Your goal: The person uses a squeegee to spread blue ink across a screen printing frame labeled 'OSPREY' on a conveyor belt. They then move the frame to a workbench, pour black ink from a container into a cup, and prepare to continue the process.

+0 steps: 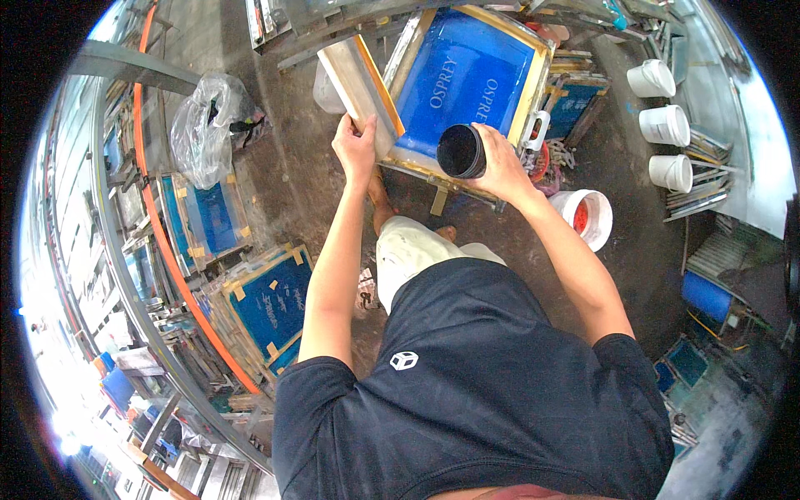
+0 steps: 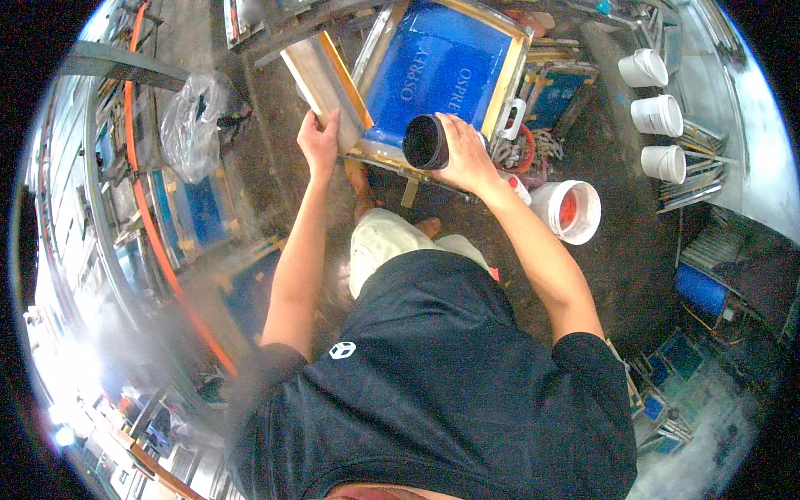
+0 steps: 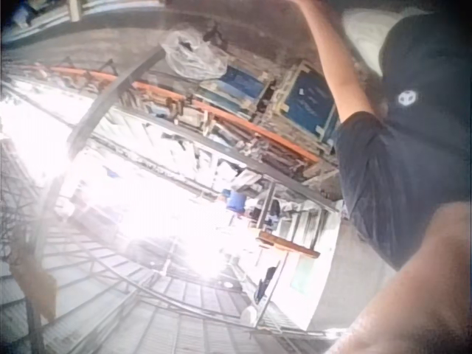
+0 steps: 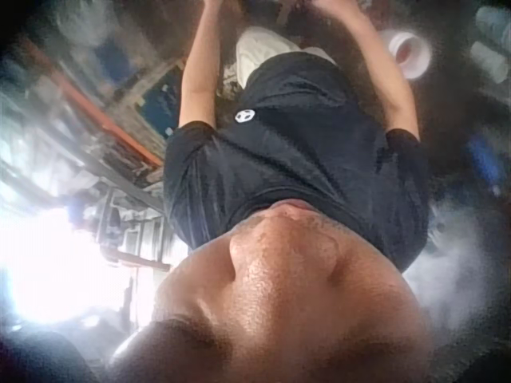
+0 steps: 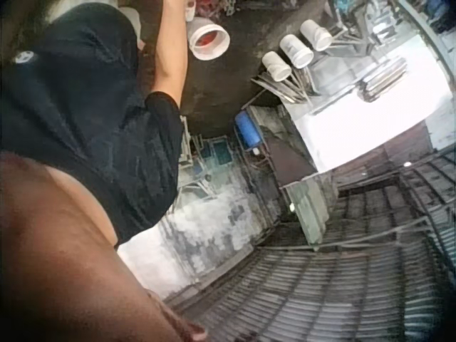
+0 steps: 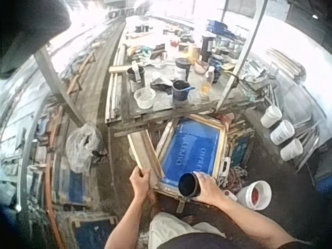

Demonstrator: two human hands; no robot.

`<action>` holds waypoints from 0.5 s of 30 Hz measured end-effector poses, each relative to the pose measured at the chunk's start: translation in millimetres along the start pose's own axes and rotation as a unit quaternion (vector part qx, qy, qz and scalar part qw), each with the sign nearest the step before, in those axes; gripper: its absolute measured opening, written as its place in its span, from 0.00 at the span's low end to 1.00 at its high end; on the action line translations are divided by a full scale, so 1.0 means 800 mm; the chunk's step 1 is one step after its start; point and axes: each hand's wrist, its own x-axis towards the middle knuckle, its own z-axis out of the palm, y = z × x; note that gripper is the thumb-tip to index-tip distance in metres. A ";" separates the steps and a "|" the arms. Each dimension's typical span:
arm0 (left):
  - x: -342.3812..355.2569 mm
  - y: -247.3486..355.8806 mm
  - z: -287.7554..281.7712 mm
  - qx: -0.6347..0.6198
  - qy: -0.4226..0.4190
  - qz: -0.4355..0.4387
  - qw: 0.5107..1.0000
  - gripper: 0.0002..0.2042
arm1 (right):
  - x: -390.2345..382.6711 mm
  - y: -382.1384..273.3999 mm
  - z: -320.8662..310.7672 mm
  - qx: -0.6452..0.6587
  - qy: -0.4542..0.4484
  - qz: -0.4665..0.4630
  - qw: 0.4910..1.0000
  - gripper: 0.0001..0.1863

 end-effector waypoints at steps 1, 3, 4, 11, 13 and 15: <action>-0.001 0.001 -0.001 -0.004 -0.004 -0.014 1.000 0.14 | -0.001 0.001 -0.001 -0.008 -0.002 0.001 1.000 0.54; -0.002 0.003 0.000 -0.001 -0.003 -0.002 1.000 0.14 | -0.004 0.004 -0.002 -0.008 -0.005 0.004 1.000 0.55; -0.002 0.004 0.000 0.002 -0.003 0.000 1.000 0.14 | -0.007 0.005 -0.004 -0.007 -0.006 0.003 1.000 0.55; -0.003 0.001 0.005 0.000 -0.013 0.003 1.000 0.15 | -0.031 0.012 -0.017 -0.024 -0.015 0.032 0.999 0.55; -0.003 -0.001 0.004 0.025 -0.022 -0.005 0.999 0.16 | -0.041 0.014 -0.024 -0.020 -0.017 0.058 0.998 0.54; -0.007 -0.006 0.000 0.060 -0.026 0.017 0.998 0.16 | -0.054 0.015 -0.031 -0.030 0.008 0.042 0.999 0.54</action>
